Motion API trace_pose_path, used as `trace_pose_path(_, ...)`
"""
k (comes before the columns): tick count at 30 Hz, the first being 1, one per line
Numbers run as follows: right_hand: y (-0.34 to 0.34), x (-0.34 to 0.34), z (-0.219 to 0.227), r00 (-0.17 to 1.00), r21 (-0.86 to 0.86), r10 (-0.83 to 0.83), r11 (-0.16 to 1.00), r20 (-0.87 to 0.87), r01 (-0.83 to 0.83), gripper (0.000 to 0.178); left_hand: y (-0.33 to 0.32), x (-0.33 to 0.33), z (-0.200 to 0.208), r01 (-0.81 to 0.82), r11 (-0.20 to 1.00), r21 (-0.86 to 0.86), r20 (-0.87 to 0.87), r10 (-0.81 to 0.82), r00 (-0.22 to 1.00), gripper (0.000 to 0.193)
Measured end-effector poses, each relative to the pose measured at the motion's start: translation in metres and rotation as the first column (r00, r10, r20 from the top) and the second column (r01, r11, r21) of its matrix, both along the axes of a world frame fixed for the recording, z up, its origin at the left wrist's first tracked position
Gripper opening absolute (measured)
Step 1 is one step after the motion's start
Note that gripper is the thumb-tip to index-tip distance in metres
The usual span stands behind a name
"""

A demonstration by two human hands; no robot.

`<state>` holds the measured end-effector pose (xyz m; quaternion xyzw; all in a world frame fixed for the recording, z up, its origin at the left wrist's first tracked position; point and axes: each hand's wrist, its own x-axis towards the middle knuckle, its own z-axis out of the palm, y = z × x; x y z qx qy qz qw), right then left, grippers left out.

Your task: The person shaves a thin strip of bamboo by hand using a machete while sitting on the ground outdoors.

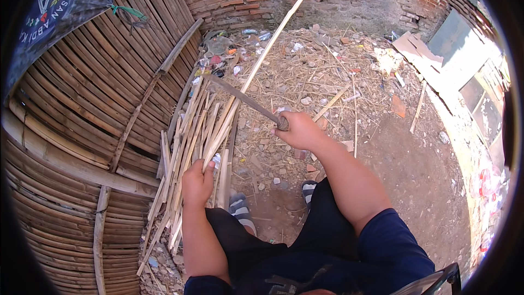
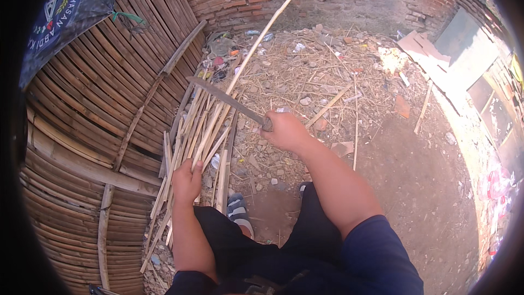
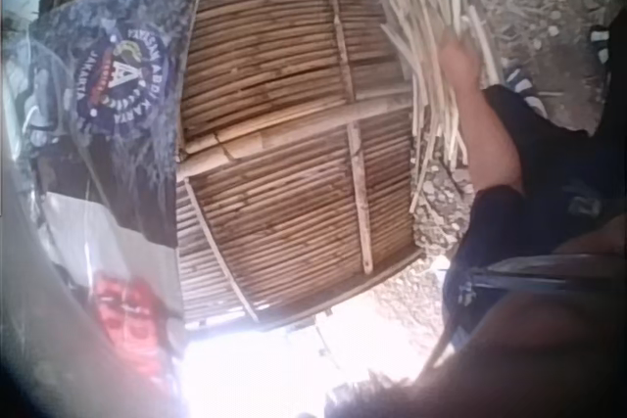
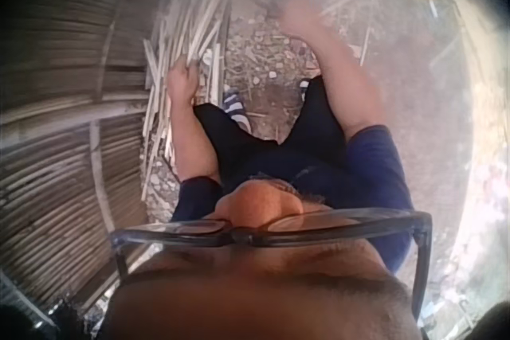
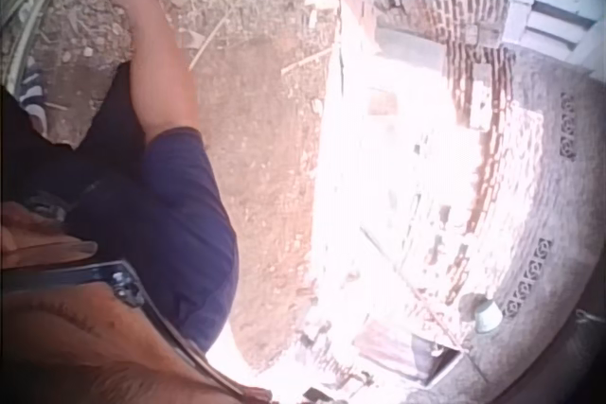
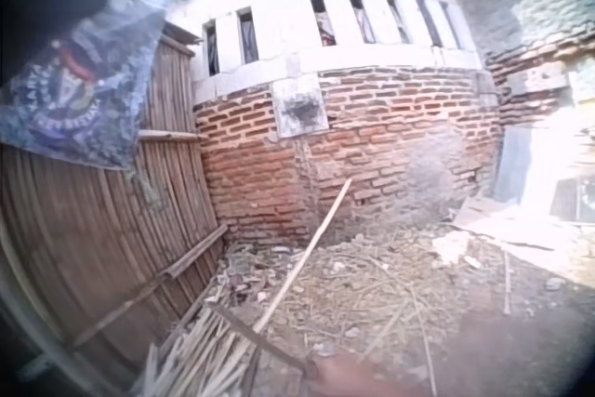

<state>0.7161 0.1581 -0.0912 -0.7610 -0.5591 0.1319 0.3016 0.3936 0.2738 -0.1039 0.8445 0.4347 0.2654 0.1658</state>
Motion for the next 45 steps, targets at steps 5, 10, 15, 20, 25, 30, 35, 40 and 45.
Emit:
trace_pose_path(5, 0.001, -0.043, 0.015, 0.937, -0.184, 0.295, 0.947, 0.186, -0.262, 0.038, -0.005, -0.003, 0.004, 0.028, 0.999, 0.040, -0.008, -0.028, 1.000, 0.038)
trace_pose_path(10, 0.005, 0.015, 0.007, 0.994, 0.092, -0.071, 0.993, -0.079, 0.078, 0.037, -0.007, -0.010, 0.012, 0.013, 1.000, 0.004, 0.008, -0.013, 1.000, 0.038)
trace_pose_path(15, 0.006, 0.036, 0.000, 0.944, 0.160, -0.238, 0.947, -0.231, 0.278, 0.037, -0.004, -0.016, 0.009, 0.006, 1.000, -0.014, 0.011, -0.006, 1.000, 0.036)
trace_pose_path(20, 0.002, -0.009, -0.007, 0.997, 0.052, 0.081, 0.995, 0.006, -0.081, 0.038, -0.007, -0.009, 0.007, -0.009, 0.999, -0.039, -0.014, 0.008, 1.000, 0.037)
trace_pose_path(25, 0.009, -0.019, 0.008, 0.969, -0.125, 0.211, 0.973, 0.128, -0.195, 0.042, -0.007, -0.016, 0.009, -0.021, 0.999, -0.047, -0.022, 0.020, 1.000, 0.036)
trace_pose_path(30, 0.010, 0.042, -0.006, 0.951, 0.046, -0.279, 0.957, -0.129, 0.287, 0.045, -0.005, -0.018, 0.009, -0.014, 0.999, -0.046, -0.005, 0.013, 1.000, 0.036)
trace_pose_path(35, 0.002, 0.038, -0.009, 0.968, 0.067, -0.192, 0.976, -0.163, 0.205, 0.045, -0.007, -0.009, 0.012, 0.006, 1.000, 0.017, -0.027, -0.006, 1.000, 0.036)
trace_pose_path(40, 0.000, -0.007, 0.003, 0.980, -0.144, 0.187, 0.974, 0.063, -0.177, 0.045, -0.009, -0.005, 0.011, -0.014, 0.999, -0.050, -0.074, 0.010, 0.997, 0.035)
trace_pose_path(45, 0.005, 0.016, -0.002, 0.981, -0.148, 0.194, 0.970, -0.019, -0.194, 0.047, -0.006, -0.012, 0.012, -0.098, 0.992, 0.083, -0.147, 0.109, 0.983, 0.034)
